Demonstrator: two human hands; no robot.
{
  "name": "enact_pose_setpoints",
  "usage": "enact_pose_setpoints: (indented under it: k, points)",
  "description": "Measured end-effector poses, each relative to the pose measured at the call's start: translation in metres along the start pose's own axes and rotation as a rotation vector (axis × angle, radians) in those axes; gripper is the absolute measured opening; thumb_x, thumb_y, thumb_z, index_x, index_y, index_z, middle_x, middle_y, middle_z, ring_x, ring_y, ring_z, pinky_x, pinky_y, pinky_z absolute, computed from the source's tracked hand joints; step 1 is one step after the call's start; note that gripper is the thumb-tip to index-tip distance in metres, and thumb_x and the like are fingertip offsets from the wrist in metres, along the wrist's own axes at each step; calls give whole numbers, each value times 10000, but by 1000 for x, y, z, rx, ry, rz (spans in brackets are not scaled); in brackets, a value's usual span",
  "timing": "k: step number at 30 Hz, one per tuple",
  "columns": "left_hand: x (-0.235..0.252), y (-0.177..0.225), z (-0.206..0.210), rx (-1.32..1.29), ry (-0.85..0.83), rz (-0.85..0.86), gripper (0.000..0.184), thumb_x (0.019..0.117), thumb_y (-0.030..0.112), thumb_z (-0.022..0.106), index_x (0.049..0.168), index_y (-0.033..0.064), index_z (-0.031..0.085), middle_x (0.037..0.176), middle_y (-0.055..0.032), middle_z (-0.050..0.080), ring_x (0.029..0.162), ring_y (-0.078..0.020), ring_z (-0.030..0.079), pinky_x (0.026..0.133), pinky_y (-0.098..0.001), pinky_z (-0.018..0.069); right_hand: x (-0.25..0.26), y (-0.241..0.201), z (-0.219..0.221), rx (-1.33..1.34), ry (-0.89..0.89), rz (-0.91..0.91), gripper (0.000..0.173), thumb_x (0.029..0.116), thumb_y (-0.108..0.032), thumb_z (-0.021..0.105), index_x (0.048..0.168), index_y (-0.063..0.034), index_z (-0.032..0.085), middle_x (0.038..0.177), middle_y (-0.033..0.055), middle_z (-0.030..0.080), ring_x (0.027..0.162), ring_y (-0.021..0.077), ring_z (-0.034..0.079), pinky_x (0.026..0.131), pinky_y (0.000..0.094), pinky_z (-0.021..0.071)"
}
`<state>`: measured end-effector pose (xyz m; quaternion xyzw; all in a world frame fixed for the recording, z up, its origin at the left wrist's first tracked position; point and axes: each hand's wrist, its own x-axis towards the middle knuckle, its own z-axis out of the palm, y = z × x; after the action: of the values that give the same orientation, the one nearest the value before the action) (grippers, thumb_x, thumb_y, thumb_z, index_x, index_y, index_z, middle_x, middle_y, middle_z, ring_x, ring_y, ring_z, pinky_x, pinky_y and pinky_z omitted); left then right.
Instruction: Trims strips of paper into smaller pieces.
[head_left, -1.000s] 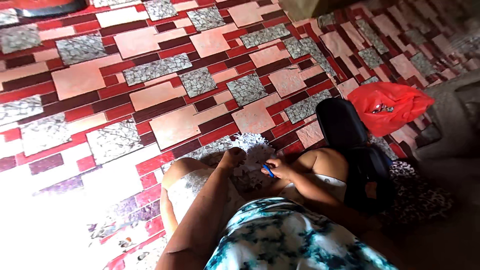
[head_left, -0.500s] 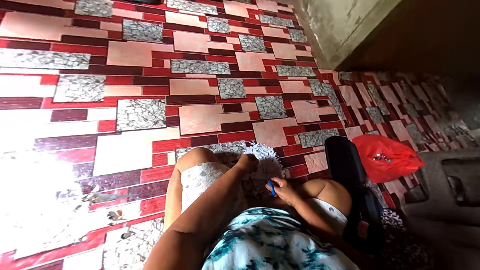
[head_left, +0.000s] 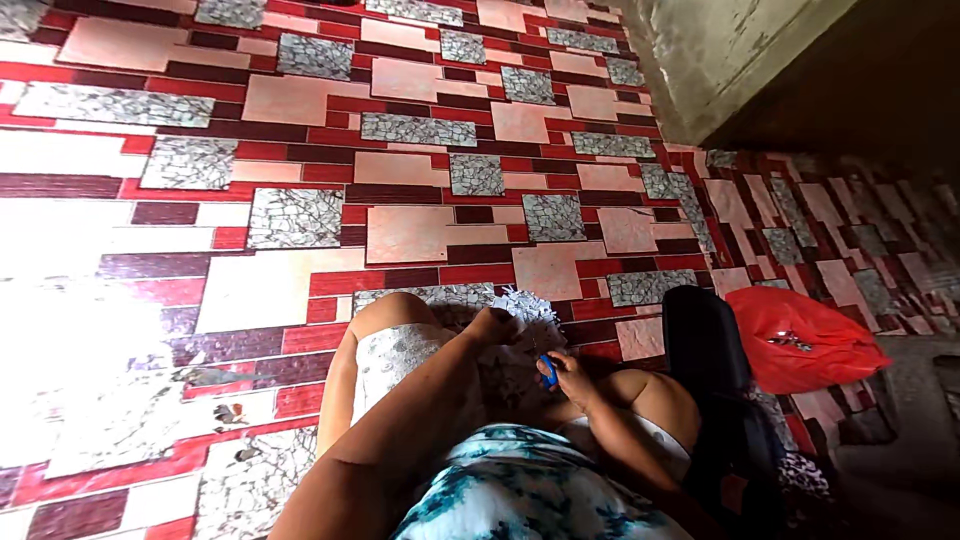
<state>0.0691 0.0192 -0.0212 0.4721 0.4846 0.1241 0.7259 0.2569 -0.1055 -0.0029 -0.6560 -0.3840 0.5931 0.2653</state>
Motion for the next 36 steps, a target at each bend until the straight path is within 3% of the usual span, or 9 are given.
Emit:
enact_pose_setpoints:
  k: [4,7,11,15,24,29,32,36]
  points:
    - [2,0,-1,-52,57,-50,275,1037,70,584,1274,-68,565,1107,-193,639,826,-194,688,770,-337,603,1,6,2,1,-8,-48,307,1002,-148,628,1219,68,602,915,68,675,729,74,631,645,240,534]
    - [2,0,-2,-43,68,-87,257,1042,105,589,1250,-45,576,1005,-148,666,729,-154,678,693,-300,594,0,7,1,-31,-30,-73,312,993,-154,640,1211,67,611,939,73,670,762,73,632,680,243,538]
    - [0,1,0,58,1,-90,278,1020,138,639,1236,-33,601,961,-110,691,730,-122,663,686,-277,566,2,12,-1,-87,-35,-87,272,1000,-164,635,1164,54,635,911,67,648,754,73,607,692,248,529]
    - [2,-2,-1,127,-45,-69,243,983,134,689,1164,-18,632,853,-53,678,628,-75,606,589,-230,516,0,9,-2,-33,-34,-67,289,1008,-156,625,1195,63,615,928,72,671,757,79,637,685,247,546]
    - [1,1,-2,132,-71,-113,231,988,161,693,1150,7,639,821,-31,666,582,-52,574,540,-205,483,2,9,-1,-22,-60,-67,262,996,-160,639,1154,50,626,894,52,666,741,72,637,676,239,549]
    - [3,0,-1,121,-67,-133,235,1008,163,664,1174,2,625,850,-43,638,627,-69,580,597,-224,511,4,12,-1,19,-41,-81,216,980,-139,655,1098,42,641,796,21,670,660,63,631,641,232,552]
    - [4,0,-1,99,-57,-144,247,1006,146,662,1191,-11,617,884,-60,649,678,-83,611,655,-244,541,3,11,-1,15,-13,-91,237,968,-104,673,1136,60,641,831,37,677,669,61,632,646,226,554]
    - [4,-2,-2,59,-42,-153,216,1009,131,650,1164,-17,622,843,-51,644,653,-82,605,634,-241,537,2,11,-1,27,-10,-81,229,958,-73,678,1142,59,642,856,37,688,669,53,636,642,213,555]
